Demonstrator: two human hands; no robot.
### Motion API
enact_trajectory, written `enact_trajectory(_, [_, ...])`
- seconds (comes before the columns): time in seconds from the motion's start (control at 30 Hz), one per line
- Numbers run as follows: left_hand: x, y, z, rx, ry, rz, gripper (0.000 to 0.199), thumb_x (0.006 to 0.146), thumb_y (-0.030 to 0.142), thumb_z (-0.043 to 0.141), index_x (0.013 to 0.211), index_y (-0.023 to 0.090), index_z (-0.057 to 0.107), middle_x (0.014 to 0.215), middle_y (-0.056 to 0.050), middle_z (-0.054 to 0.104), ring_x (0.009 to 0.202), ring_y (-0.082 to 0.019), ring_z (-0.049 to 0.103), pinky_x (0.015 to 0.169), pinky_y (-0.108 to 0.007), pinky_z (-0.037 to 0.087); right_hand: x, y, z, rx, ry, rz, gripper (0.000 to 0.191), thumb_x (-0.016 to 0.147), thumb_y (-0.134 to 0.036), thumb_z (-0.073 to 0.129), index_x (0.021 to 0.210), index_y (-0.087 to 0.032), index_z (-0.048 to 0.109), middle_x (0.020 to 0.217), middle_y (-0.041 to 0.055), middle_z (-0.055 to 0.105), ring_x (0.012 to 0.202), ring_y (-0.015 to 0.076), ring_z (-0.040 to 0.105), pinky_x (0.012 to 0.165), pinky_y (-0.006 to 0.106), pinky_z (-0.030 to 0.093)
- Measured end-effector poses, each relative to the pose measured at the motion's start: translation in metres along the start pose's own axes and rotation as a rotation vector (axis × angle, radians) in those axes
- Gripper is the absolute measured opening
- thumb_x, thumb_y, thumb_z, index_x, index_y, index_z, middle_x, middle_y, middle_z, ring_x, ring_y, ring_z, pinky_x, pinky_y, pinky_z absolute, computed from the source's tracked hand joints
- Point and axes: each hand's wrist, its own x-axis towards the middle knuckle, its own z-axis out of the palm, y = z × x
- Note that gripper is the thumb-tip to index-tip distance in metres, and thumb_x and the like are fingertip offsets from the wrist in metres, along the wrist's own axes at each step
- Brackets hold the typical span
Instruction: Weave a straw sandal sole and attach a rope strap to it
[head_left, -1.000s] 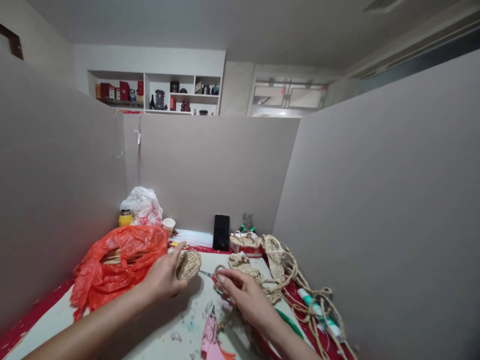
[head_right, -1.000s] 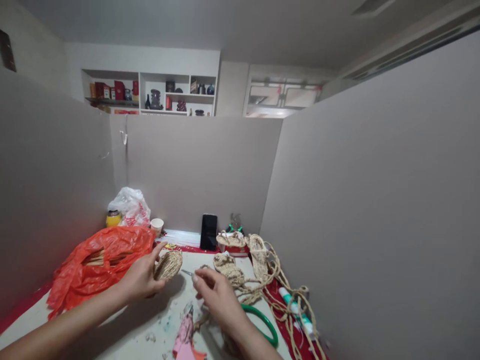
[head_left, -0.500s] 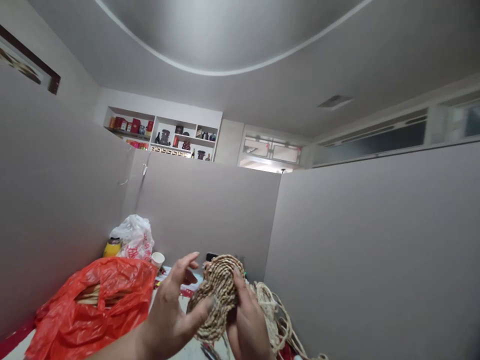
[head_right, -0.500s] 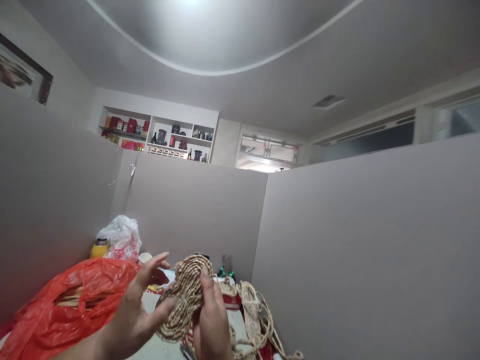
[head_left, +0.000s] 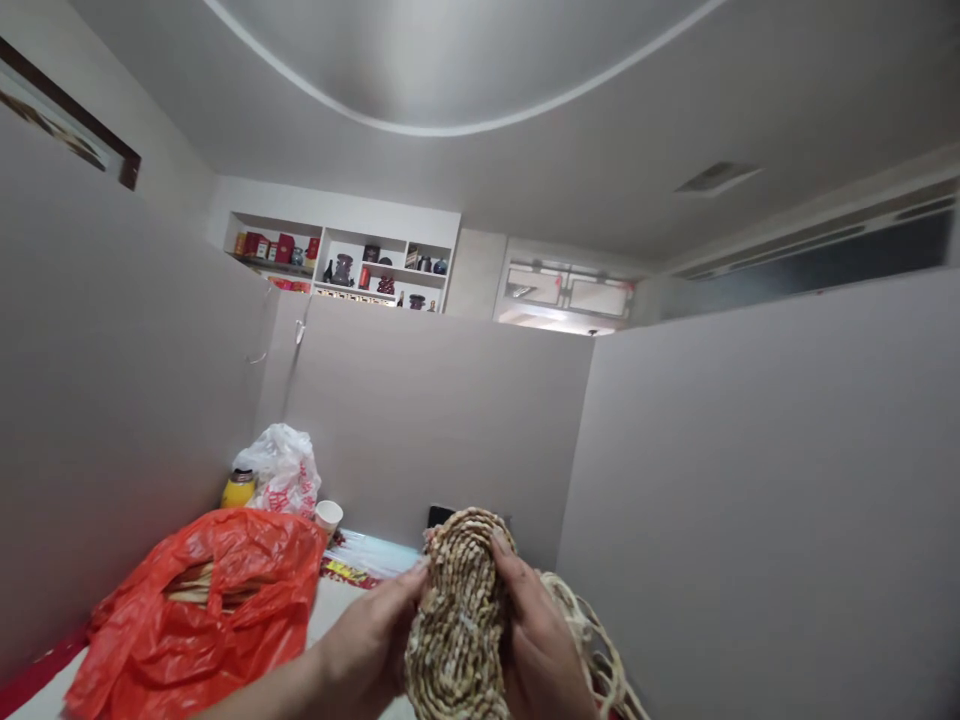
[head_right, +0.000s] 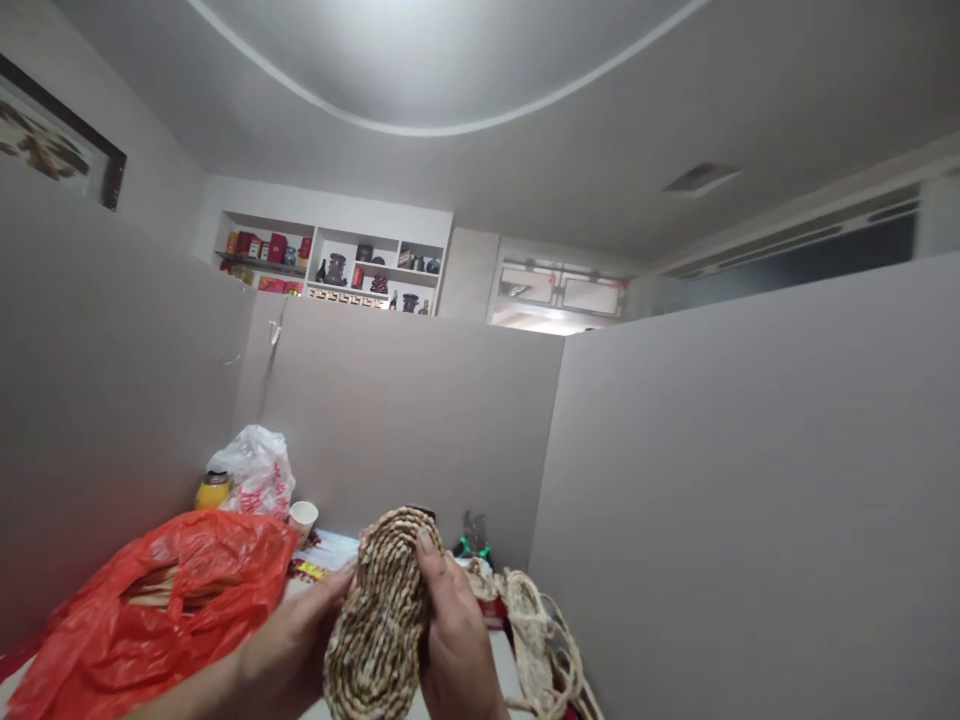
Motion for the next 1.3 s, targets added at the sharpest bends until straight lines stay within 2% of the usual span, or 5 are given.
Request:
enact_trajectory(0.13, [0.000,-0.005,0.000,-0.038,-0.130,-0.116,0.061,0.079,0.068,0.043,0.094,0.014,0.067,0.091,-0.012,0.070,0.088,-0.025,0.064,0.077,-0.035,0.048,-0.004,0.000,0.000,-0.014,0.047,0.162,0.047,0.072,-0.061,0.064,0.096,-0.022,0.074,0.096,0.0066,0.074,0.101,0.0295,0.064,0.080,0.036,0.054])
enact_trajectory(0.3, [0.004,0.005,-0.014,0.133,0.176,0.234,0.040,0.083,0.053,0.055,0.085,0.015,0.066,0.082,-0.006,0.068,0.076,-0.015,0.061,0.072,-0.025,0.046,-0.003,0.000,-0.001,0.025,0.013,0.183,0.045,0.076,-0.059,0.062,0.097,-0.021,0.073,0.099,0.0089,0.073,0.097,0.0276,0.064,0.082,0.033,0.052])
enact_trajectory(0.47, [0.001,0.014,-0.016,0.280,0.246,0.350,0.022,0.073,0.033,0.074,0.080,0.014,0.067,0.073,-0.002,0.066,0.068,-0.011,0.059,0.069,-0.023,0.048,-0.007,-0.007,-0.002,-0.016,-0.141,0.161,0.049,0.082,-0.058,0.055,0.102,-0.016,0.070,0.092,0.0104,0.073,0.088,0.0280,0.066,0.072,0.032,0.052])
enact_trajectory(0.93, [-0.005,0.016,-0.007,0.431,0.335,0.413,0.017,0.071,0.030,0.076,0.072,0.014,0.069,0.068,-0.001,0.069,0.063,-0.010,0.061,0.064,-0.021,0.052,-0.015,-0.027,0.007,-0.023,-0.248,-0.007,0.042,0.088,-0.051,0.051,0.102,-0.015,0.069,0.084,0.0054,0.072,0.068,0.0169,0.060,0.060,0.024,0.047])
enact_trajectory(1.3, [-0.006,0.013,-0.008,0.437,0.343,0.424,0.017,0.072,0.030,0.074,0.072,0.014,0.068,0.068,0.000,0.067,0.063,-0.011,0.060,0.064,-0.022,0.052,-0.022,-0.028,0.014,0.133,-0.214,0.095,0.041,0.085,-0.052,0.055,0.094,-0.014,0.069,0.087,0.0068,0.072,0.080,0.0204,0.064,0.064,0.024,0.049])
